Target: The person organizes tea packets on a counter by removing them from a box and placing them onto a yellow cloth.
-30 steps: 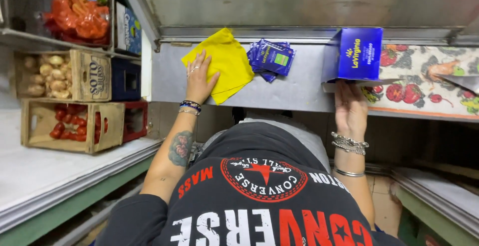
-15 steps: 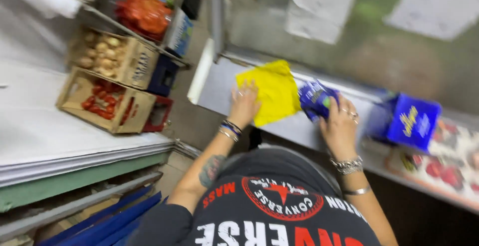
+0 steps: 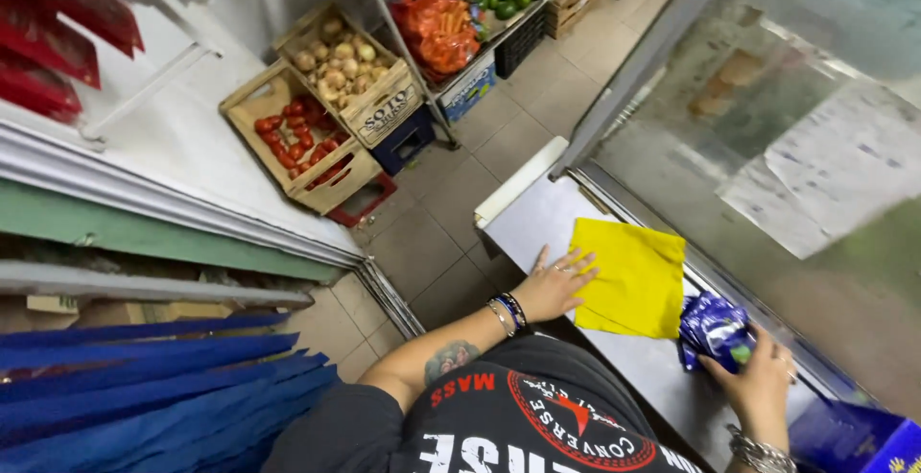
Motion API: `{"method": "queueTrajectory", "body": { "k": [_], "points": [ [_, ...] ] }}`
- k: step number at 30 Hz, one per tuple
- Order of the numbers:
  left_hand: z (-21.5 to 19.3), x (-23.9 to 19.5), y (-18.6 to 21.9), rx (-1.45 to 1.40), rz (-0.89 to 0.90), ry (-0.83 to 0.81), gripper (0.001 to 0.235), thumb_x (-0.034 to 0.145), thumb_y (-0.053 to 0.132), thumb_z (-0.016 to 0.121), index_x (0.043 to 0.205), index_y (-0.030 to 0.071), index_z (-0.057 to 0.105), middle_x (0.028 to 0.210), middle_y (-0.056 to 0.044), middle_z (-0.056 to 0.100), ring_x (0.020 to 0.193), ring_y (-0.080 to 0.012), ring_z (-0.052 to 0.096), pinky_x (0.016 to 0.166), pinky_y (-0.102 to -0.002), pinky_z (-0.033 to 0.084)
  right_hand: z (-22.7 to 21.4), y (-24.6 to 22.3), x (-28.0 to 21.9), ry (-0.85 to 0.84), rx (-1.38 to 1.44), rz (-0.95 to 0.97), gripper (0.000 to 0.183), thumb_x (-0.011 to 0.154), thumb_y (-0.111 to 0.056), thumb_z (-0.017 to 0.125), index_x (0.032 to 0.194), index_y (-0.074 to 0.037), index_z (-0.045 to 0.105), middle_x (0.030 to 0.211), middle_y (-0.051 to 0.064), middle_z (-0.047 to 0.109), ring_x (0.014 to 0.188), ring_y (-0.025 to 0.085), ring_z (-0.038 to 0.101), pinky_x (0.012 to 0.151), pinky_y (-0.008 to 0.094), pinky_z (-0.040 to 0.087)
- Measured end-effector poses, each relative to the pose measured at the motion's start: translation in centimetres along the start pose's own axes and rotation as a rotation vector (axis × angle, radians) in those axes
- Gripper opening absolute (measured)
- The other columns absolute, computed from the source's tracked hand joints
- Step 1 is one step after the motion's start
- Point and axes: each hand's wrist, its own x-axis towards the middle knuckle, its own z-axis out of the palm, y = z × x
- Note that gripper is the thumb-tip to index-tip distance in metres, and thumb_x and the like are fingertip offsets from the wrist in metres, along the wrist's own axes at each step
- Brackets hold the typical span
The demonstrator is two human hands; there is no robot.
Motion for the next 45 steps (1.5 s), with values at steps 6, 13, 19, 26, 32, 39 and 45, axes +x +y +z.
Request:
{"method": "queueTrajectory", "body": {
  "k": [6, 13, 19, 26, 32, 39, 45],
  "points": [
    [-0.6, 0.4, -1.2, -0.032, 0.040, -0.093, 0.069, 0.097, 0.040, 0.058, 0.157, 0.018, 0.032, 0.169, -0.004, 0.019, 0.156, -0.0266, 0.017, 0.114, -0.079, 0.003, -0.5, 0.5, 0.1, 0.203, -0.269, -0.064, 0.104, 0.067, -0.043, 0.087, 0.156, -0.006, 0.047, 0.137, 0.034, 0.053, 0.123, 0.054, 0.051, 0.097, 0.066, 0.042],
    [1.0, 3.4, -2.9, 0.040, 0.141, 0.066, 0.048, 0.094, 0.043, 0.059, 0.133, 0.014, 0.062, 0.150, -0.011, 0.053, 0.135, -0.0353, 0.051, 0.116, -0.057, 0.034, 3.0, -9.2, 1.0, 0.312, -0.074, -0.573, 0.097, 0.071, -0.033, 0.085, 0.153, 0.002, 0.048, 0.134, 0.025, 0.058, 0.121, 0.042, 0.049, 0.106, 0.050, 0.040],
    [-1.4, 4.2, -3.7, 0.098, 0.150, 0.093, 0.024, 0.089, 0.041, 0.066, 0.094, 0.019, 0.074, 0.099, 0.002, 0.072, 0.110, -0.0245, 0.062, 0.109, -0.056, 0.039, 12.7, -11.9, 4.3, 0.174, -0.448, -0.738, 0.072, 0.089, -0.034, 0.063, 0.156, -0.022, 0.040, 0.157, 0.013, 0.046, 0.144, 0.032, 0.044, 0.118, 0.070, 0.023],
    [-2.2, 6.7, -5.6, 0.093, 0.231, 0.074, 0.023, 0.083, 0.029, 0.076, 0.100, 0.015, 0.075, 0.111, -0.002, 0.071, 0.120, -0.0249, 0.061, 0.119, -0.051, 0.035, 14.9, -10.7, 6.1, 0.081, -0.341, -0.740, 0.077, 0.079, 0.010, 0.054, 0.153, -0.007, 0.042, 0.159, 0.013, 0.045, 0.142, 0.032, 0.048, 0.114, 0.045, 0.043],
    [-1.4, 5.9, -6.5, -0.029, 0.245, 0.065, 0.024, 0.081, 0.025, 0.078, 0.101, 0.014, 0.070, 0.110, -0.005, 0.069, 0.111, -0.0246, 0.065, 0.119, -0.055, 0.034, 16.8, -12.1, 6.5, 0.167, -0.343, -0.750, 0.078, 0.083, 0.001, 0.055, 0.158, -0.007, 0.034, 0.165, 0.011, 0.037, 0.150, 0.029, 0.039, 0.114, 0.046, 0.040],
    [-1.9, 5.7, -7.0, -0.195, 0.102, 0.114, 0.085, 0.073, 0.029, 0.086, 0.141, 0.000, 0.044, 0.144, -0.018, 0.056, 0.130, -0.0305, 0.057, 0.122, -0.065, 0.019, 17.1, -12.7, 5.4, 0.205, -0.186, -0.778, 0.083, 0.079, 0.010, 0.052, 0.158, -0.011, 0.037, 0.165, 0.008, 0.037, 0.153, 0.030, 0.032, 0.125, 0.048, 0.025],
    [-4.0, 6.4, -5.8, -0.025, 0.058, -0.043, 0.130, 0.068, 0.045, 0.090, 0.162, 0.012, 0.007, 0.153, -0.009, 0.050, 0.141, -0.0228, 0.047, 0.117, -0.074, 0.003, 15.7, -12.8, 4.6, 0.052, -0.235, -0.829, 0.078, 0.083, 0.004, 0.056, 0.157, -0.013, 0.038, 0.161, 0.007, 0.042, 0.154, 0.029, 0.031, 0.119, 0.047, 0.036]
  ]
}}
